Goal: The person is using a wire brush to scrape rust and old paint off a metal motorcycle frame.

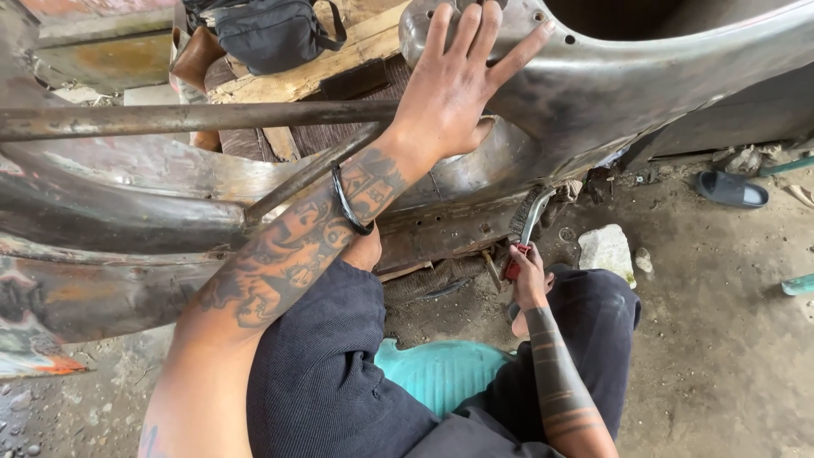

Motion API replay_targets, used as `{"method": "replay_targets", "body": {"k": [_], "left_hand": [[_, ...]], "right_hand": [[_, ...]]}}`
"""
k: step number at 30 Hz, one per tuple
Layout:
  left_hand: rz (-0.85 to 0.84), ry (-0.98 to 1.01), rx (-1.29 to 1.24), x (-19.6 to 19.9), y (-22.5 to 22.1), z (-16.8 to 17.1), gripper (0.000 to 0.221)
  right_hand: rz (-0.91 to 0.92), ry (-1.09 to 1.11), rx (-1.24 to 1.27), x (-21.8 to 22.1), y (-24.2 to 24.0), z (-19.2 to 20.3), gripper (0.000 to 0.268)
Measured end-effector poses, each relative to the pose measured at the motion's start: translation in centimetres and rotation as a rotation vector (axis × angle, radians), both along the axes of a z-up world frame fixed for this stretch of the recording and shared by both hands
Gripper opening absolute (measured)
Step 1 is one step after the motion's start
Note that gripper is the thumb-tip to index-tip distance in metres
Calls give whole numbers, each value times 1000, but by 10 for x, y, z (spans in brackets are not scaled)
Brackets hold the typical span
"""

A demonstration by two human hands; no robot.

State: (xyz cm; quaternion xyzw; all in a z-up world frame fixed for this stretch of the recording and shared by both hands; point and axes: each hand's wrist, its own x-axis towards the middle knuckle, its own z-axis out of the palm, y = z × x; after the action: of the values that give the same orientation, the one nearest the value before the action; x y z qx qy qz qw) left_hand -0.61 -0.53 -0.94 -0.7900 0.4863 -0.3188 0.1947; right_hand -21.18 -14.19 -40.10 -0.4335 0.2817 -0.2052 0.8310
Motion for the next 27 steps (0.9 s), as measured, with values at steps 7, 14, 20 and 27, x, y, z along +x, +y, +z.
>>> {"method": "replay_targets", "body": {"k": [7,14,20,27], "left_hand": [[-21,-4,-20,0,1,2,128],[-17,-20,-18,0,0,0,126],[-28,11,-18,0,0,2,125],[-28,7,-35,2,-1,-2,126]], "right_hand": [[-91,130,-59,1,-10,-8,8],[-28,34,-88,-3,-2,15,7],[-73,-4,-70,-2,2,33,10],[-117,512,-306,-5,-3,34,23]]}}
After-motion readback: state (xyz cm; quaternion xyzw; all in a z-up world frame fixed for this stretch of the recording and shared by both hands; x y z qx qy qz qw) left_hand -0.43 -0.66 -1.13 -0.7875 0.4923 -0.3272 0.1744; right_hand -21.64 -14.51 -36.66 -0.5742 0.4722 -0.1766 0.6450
